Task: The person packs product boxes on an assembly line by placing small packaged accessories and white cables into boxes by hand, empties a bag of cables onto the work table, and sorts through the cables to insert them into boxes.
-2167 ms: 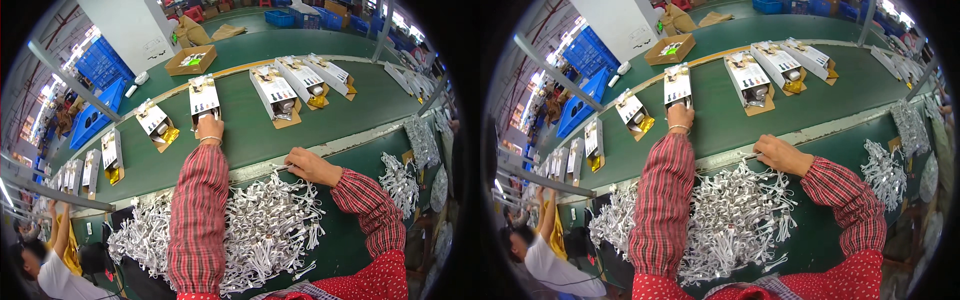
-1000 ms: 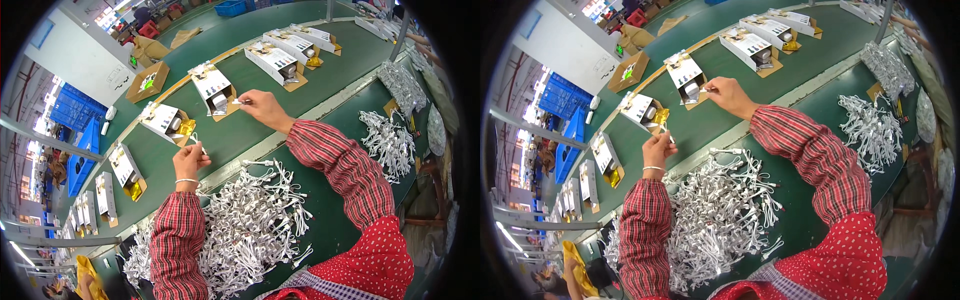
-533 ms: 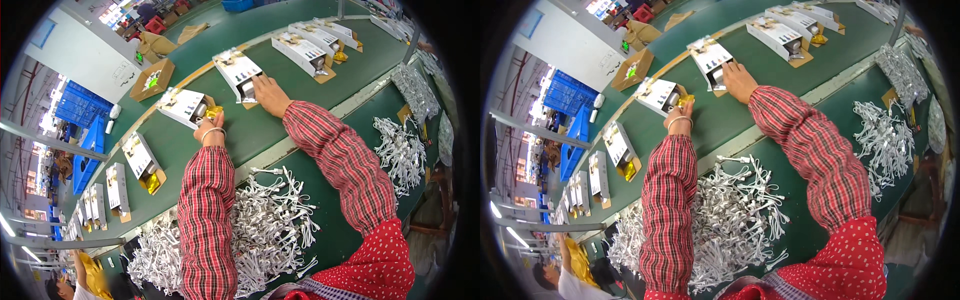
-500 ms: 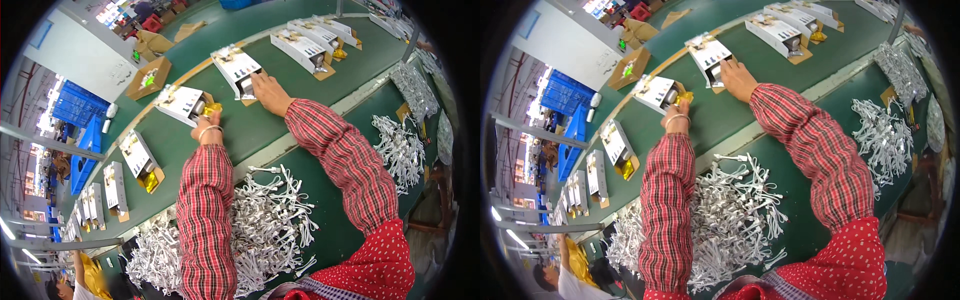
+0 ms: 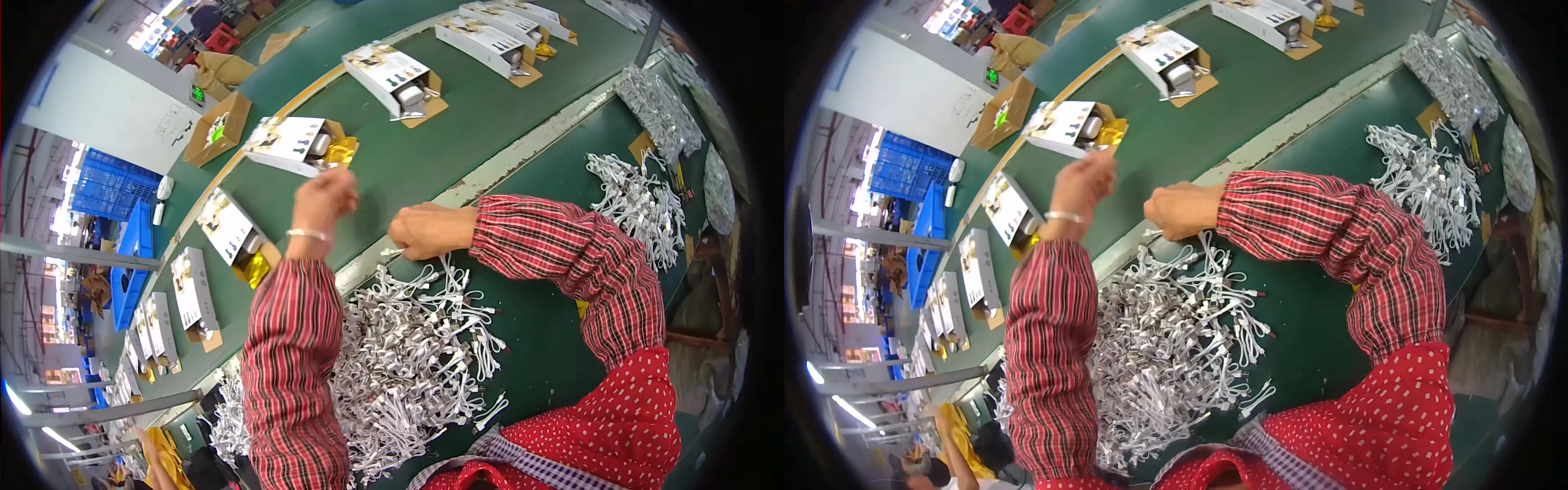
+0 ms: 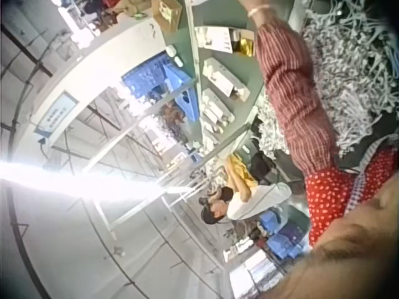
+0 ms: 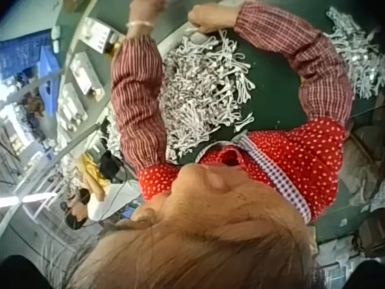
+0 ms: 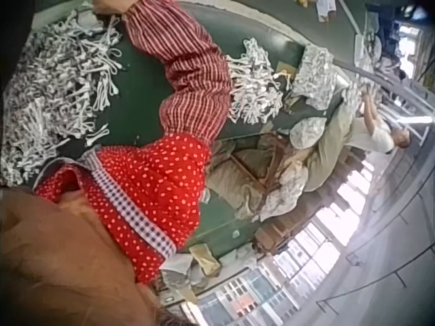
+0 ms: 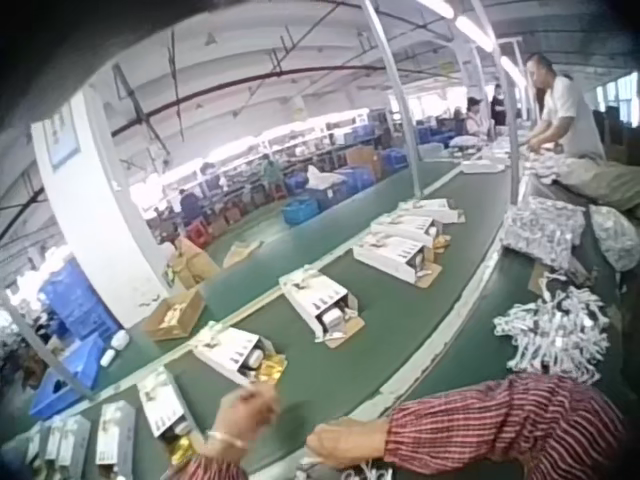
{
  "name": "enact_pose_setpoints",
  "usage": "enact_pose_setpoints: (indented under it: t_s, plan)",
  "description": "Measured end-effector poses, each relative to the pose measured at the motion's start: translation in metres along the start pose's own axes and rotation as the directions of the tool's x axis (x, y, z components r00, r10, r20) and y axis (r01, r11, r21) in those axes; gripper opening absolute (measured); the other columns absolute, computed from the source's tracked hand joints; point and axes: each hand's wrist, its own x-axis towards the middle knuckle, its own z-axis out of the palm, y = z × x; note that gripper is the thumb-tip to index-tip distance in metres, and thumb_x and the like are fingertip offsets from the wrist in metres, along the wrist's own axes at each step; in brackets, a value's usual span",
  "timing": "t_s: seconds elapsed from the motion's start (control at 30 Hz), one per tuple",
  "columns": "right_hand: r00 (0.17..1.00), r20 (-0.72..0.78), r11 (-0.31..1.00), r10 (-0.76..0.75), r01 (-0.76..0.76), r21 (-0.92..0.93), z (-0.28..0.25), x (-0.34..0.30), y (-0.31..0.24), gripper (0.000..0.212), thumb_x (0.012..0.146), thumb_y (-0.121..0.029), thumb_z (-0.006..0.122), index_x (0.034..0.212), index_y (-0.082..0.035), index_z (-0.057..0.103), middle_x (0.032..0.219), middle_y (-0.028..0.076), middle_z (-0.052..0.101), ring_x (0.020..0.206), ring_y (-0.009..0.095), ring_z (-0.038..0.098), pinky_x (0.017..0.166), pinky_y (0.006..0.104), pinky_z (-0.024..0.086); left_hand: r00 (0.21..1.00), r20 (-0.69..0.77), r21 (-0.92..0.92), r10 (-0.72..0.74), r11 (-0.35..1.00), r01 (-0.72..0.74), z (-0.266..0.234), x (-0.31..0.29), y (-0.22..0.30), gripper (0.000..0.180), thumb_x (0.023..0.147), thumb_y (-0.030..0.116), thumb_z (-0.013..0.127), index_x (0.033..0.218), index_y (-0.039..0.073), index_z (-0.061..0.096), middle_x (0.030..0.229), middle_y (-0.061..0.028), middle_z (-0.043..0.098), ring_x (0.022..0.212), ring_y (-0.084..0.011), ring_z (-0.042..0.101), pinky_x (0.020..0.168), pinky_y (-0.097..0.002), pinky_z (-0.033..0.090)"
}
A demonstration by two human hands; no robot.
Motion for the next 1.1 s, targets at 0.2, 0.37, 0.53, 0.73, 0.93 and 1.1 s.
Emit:
enact_pose_setpoints:
  t_s: [0.2, 0.37, 0.53, 0.73, 0.93, 1.1]
  plan:
    - [0.874, -0.438, 0.973, 0.212, -0.145, 0.182, -0.04, 0.037, 0.014, 0.02, 0.078, -0.024, 0.06, 0.081, -0.004, 0.062, 0.075, 0.015, 0.064, 0.07, 0.034, 0.063, 0.062, 0.0415, 0.05, 0.635, 0.725, 0.536, 0.265, 0.361, -0.763, 0.021, -0.12, -0.006, 0.024, 0.075, 0.009, 0.066, 0.099, 0.01, 0.064, 0.089, -0.0061, 0.063, 0.08, -0.0223, 0.061, 0.067, -0.0322, 0.049]
    - [0.956, -0.267, 0.969, 0.125, -0.06, 0.241, -0.031, 0.095, -0.069, 0.019, 0.08, -0.022, 0.055, 0.086, -0.005, 0.06, 0.072, 0.016, 0.065, 0.072, 0.032, 0.065, 0.065, 0.0419, 0.051, 0.475, 0.879, 0.476, 0.037, -0.015, -0.88, 0.04, -0.154, -0.012, 0.03, 0.074, 0.009, 0.056, 0.104, 0.008, 0.06, 0.113, -0.0115, 0.055, 0.11, -0.0257, 0.051, 0.087, -0.0398, 0.043]
    - [0.956, -0.274, 0.969, 0.103, -0.034, 0.246, 0.003, 0.187, -0.138, 0.021, 0.075, -0.019, 0.059, 0.081, 0.001, 0.065, 0.078, 0.021, 0.065, 0.077, 0.034, 0.065, 0.07, 0.0429, 0.052, 0.415, 0.908, 0.414, -0.065, -0.031, -0.91, 0.017, -0.173, -0.022, 0.021, 0.068, 0.011, 0.059, 0.087, 0.002, 0.062, 0.081, -0.0111, 0.061, 0.071, -0.0271, 0.063, 0.06, -0.0365, 0.051]
    - [0.952, -0.295, 0.943, 0.081, 0.023, 0.331, 0.02, 0.228, -0.12, 0.021, 0.075, -0.016, 0.06, 0.079, 0.005, 0.066, 0.077, 0.025, 0.065, 0.079, 0.033, 0.067, 0.069, 0.0418, 0.054, 0.28, 0.954, 0.292, 0.11, -0.107, -0.95, -0.012, -0.204, -0.017, 0.024, 0.067, 0.015, 0.059, 0.087, 0.002, 0.061, 0.084, -0.0097, 0.058, 0.08, -0.0214, 0.059, 0.064, -0.0325, 0.048]
    - [0.976, -0.208, 0.874, -0.063, 0.155, 0.46, -0.02, 0.143, -0.132, 0.02, 0.081, -0.016, 0.059, 0.091, 0.001, 0.062, 0.065, 0.009, 0.063, 0.055, 0.016, 0.062, 0.053, 0.0286, 0.05, 0.323, 0.926, 0.362, 0.194, -0.22, -0.906, -0.074, -0.248, 0.017, 0.026, 0.07, 0.013, 0.06, 0.093, 0.0, 0.058, 0.084, -0.0083, 0.054, 0.074, -0.0178, 0.055, 0.058, -0.0287, 0.044]
    - [0.954, -0.149, 0.947, -0.259, 0.281, 0.157, 0.011, 0.021, -0.119, 0.021, 0.079, -0.014, 0.059, 0.095, 0.0, 0.064, 0.084, 0.017, 0.062, 0.08, 0.031, 0.061, 0.074, 0.0383, 0.048, 0.723, 0.395, 0.712, 0.567, 0.308, -0.631, -0.153, -0.266, 0.017, 0.008, 0.077, -0.002, 0.062, 0.084, 0.002, 0.062, 0.068, -0.0086, 0.061, 0.053, -0.0192, 0.058, 0.046, -0.0285, 0.044]
